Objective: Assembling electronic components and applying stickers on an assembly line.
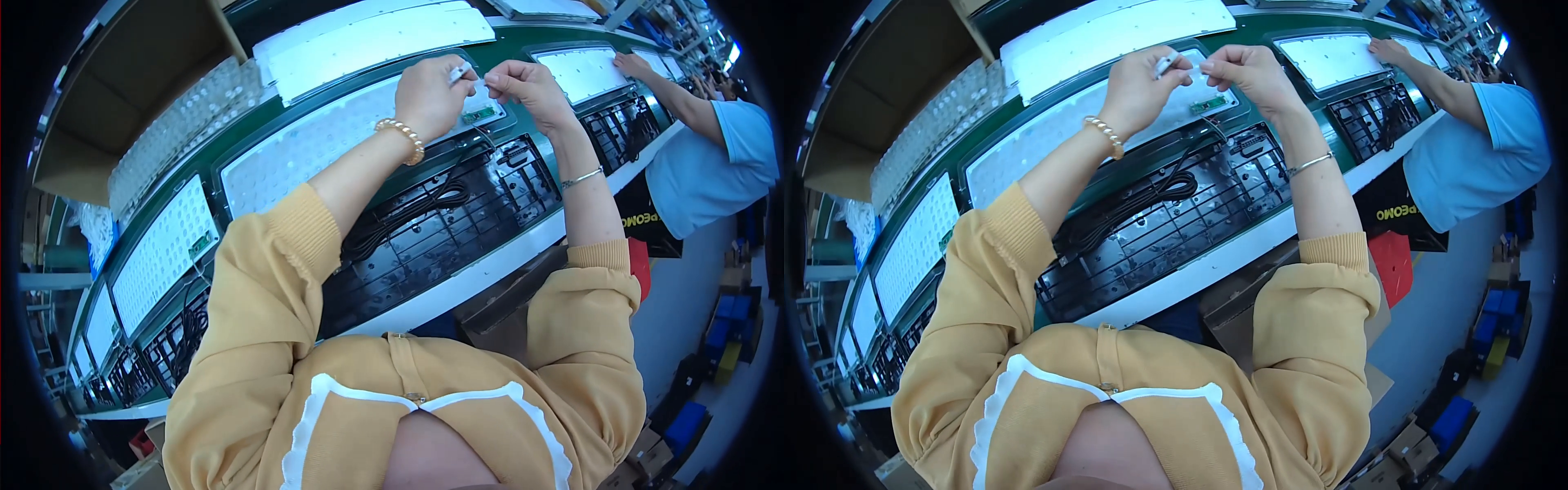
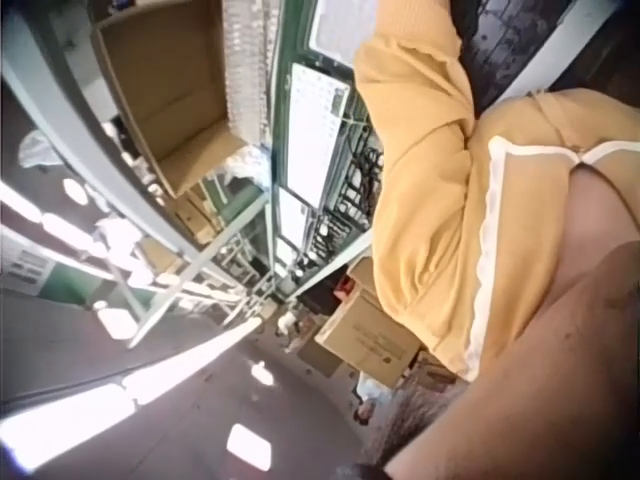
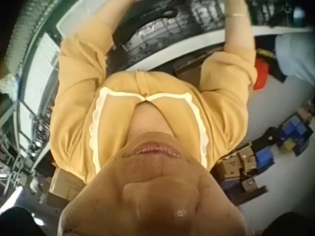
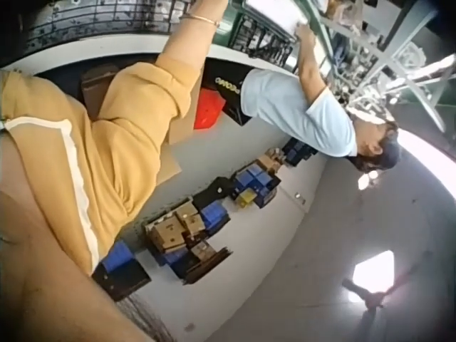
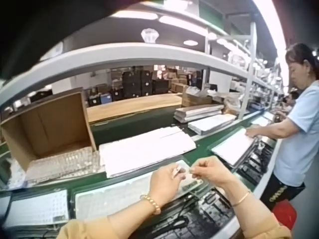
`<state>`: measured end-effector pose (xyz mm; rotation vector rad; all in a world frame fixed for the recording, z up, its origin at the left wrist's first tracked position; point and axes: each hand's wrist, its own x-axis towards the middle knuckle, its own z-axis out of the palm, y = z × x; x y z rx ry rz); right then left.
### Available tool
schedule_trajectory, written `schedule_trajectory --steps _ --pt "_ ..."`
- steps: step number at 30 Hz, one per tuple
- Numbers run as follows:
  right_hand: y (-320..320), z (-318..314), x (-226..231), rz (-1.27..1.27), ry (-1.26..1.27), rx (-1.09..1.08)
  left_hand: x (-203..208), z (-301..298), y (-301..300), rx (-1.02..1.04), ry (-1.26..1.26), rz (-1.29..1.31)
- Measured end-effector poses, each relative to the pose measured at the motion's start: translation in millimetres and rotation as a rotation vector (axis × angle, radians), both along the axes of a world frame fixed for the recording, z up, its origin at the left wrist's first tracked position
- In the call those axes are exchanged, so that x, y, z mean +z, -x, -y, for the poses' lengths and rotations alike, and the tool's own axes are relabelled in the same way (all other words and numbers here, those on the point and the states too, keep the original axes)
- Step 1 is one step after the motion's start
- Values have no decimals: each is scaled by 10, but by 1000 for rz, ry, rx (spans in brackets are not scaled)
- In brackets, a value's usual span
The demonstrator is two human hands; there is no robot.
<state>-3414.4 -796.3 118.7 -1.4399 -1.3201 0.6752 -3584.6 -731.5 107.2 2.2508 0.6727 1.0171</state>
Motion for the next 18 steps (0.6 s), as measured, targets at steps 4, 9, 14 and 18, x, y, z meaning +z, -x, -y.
schedule_trajectory --steps 4,9,14,18 --pt "-322 -230 -269 38 181 -63 -304 -135 -275 181 -228 -177" --pt "-308 -477 -476 566 343 -258 -634 -319 -318 96 -641 -462" --pt "-187 -564 -647 671 323 -316 -784 -350 -97 75 -621 -487" --pt "-111 -551 -836 141 248 -208 -770 -370 183 68 -558 -518"
